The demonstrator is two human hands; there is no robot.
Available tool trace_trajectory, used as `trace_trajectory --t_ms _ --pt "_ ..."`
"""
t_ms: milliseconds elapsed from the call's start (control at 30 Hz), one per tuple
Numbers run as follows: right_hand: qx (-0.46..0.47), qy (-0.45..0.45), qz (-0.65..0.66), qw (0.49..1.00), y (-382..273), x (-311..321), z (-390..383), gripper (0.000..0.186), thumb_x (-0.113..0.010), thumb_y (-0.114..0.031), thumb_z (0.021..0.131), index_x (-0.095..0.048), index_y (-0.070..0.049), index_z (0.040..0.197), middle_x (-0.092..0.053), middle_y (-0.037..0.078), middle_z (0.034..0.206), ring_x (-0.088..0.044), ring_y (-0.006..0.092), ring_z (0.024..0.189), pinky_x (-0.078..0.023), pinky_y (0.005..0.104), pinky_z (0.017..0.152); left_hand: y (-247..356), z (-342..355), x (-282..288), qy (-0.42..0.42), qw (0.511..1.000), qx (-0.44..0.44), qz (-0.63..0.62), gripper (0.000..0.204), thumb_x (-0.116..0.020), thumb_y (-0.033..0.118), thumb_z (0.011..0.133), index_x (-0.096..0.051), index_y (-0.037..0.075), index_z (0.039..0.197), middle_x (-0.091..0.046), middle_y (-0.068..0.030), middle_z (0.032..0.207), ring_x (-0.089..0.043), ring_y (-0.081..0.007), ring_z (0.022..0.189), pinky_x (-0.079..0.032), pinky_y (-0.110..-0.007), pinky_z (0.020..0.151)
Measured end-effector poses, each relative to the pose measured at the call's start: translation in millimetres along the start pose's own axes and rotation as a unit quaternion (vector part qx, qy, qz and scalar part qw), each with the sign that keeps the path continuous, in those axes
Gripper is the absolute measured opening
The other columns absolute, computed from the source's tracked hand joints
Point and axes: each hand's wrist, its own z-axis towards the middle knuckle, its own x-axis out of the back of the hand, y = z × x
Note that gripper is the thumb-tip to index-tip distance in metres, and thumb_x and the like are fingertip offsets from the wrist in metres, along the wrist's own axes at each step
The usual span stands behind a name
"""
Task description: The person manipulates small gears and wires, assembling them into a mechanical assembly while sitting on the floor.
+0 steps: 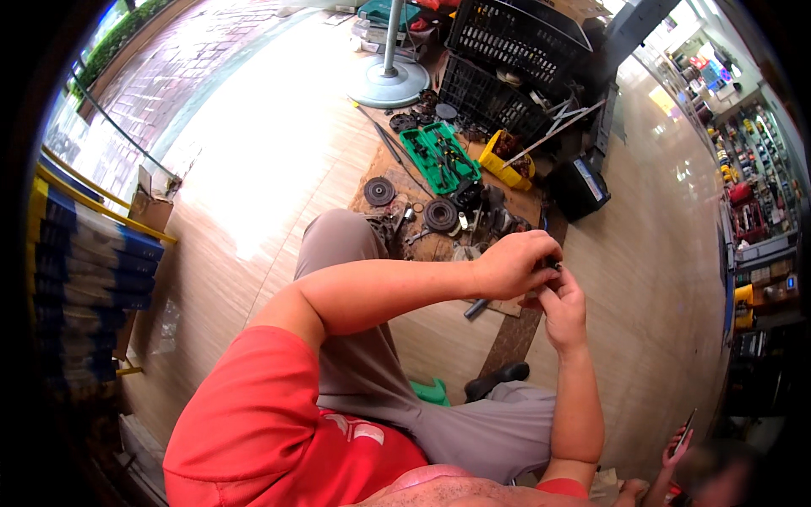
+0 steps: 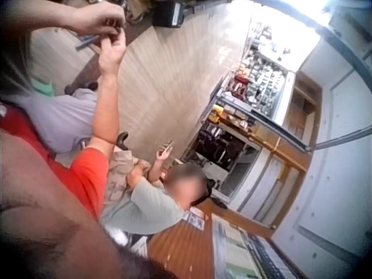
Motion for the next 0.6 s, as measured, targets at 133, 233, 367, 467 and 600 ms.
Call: trace_trajectory --t_ms 133,233,367,467,600 --pt "0.051 0.039 -0.090 0.994 6.9 1.1 1.2 0.017 -0.056 -0.005 0.095 -0.057 -0.001 0.111 -0.061 -0.001 0.086 -0.058 0.0073 0.072 -0.048 0.0206 0.062 -1.8 0.7 0.7 0.003 1.000 0.018 0.015 0.025 -0.073 0.007 0.075 -0.060 0.002 0.095 -0.059 -0.0145 0.090 -0.061 -0.0334 0.081 -0.051 -0.038 0.069" --pt "0.068 0.061 -0.168 0.982 11.4 7.8 0.7 0.015 -0.058 -0.006 0.094 -0.060 0.001 0.108 -0.058 -0.004 0.079 -0.052 0.0040 0.069 -0.042 0.0191 0.060 -7.0 1.3 1.8 0.000 0.999 -0.008 0.053 0.024 -0.073 0.008 0.076 -0.061 0.002 0.096 -0.059 -0.0143 0.090 -0.061 -0.0332 0.081 -0.052 -0.038 0.069" --pt "0.141 0.112 -0.303 0.936 8.9 10.5 -3.5 0.012 -0.061 -0.008 0.093 -0.063 0.002 0.100 -0.056 -0.003 0.073 -0.048 0.0042 0.066 -0.042 0.0212 0.060 -8.6 -1.7 0.4 -0.039 0.997 0.020 0.069 0.022 -0.071 0.011 0.077 -0.064 0.002 0.096 -0.059 -0.0149 0.090 -0.062 -0.0343 0.084 -0.052 -0.040 0.072" --pt "0.171 0.131 -0.341 0.915 1.8 13.3 -5.3 0.011 -0.062 -0.009 0.092 -0.065 0.001 0.095 -0.056 -0.002 0.070 -0.047 0.0049 0.065 -0.042 0.0227 0.059 -7.7 -2.9 0.2 -0.072 0.994 0.024 0.083 0.020 -0.070 0.012 0.079 -0.066 0.001 0.096 -0.060 -0.0157 0.092 -0.062 -0.0353 0.086 -0.052 -0.041 0.074" --pt "0.192 0.148 -0.358 0.902 -1.9 19.3 -4.8 0.011 -0.063 -0.010 0.092 -0.065 0.001 0.093 -0.054 -0.003 0.068 -0.046 0.0050 0.065 -0.041 0.0232 0.058 -11.4 -5.4 -3.2 -0.103 0.992 -0.007 0.075 0.020 -0.067 0.010 0.081 -0.067 0.001 0.098 -0.061 -0.0170 0.094 -0.062 -0.0360 0.088 -0.052 -0.042 0.076"
